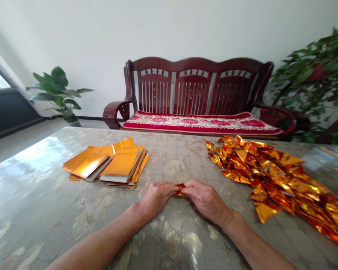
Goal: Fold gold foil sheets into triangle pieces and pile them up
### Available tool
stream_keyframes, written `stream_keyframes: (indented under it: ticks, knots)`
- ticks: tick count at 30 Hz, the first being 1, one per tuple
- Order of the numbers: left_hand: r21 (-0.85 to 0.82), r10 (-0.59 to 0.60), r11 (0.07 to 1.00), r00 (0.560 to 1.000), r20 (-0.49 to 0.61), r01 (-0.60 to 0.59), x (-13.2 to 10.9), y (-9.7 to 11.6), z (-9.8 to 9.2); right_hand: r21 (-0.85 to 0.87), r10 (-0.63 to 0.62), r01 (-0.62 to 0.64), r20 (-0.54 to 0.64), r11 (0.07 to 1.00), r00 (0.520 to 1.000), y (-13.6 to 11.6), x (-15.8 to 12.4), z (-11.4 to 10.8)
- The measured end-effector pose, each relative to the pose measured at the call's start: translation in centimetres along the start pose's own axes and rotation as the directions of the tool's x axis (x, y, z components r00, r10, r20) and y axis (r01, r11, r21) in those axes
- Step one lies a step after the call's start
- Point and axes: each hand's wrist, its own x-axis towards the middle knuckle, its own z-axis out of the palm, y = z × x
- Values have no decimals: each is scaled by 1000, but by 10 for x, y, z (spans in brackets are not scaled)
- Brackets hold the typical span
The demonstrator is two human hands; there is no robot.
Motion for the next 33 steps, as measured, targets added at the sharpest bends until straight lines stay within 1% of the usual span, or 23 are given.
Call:
stream_keyframes:
  ticks: [4, 10, 14, 20, 26, 29, 33]
  knots:
    - [-14, -16, 1000, 1000, 4, 16, 0, 1, 0, -16, -14, 14, 3, 1000, 1000, -1, 0, 1]
    - [-4, -47, 999, 999, -4, 47, 2, 3, -2, -43, -1, 1, 7, 999, 1000, -3, 1, -1]
    - [16, -40, 999, 999, 10, 40, 1, 2, -1, -68, -18, 19, 17, 997, 1000, -4, 1, 0]
    - [82, -42, 996, 998, 37, 39, -1, 3, -2, -82, -44, 44, -1, 996, 999, -3, 1, 3]
    - [156, -42, 987, 999, 25, 37, -3, 7, -2, -84, -45, 43, -15, 996, 999, -4, 2, 5]
    - [176, -42, 984, 998, 40, 35, -3, 6, -2, -73, -36, 35, -2, 997, 999, -4, 3, 5]
    - [143, -55, 989, 997, 56, 47, -3, 4, -2, -38, 1, -1, 1, 999, 1000, -3, 3, 6]
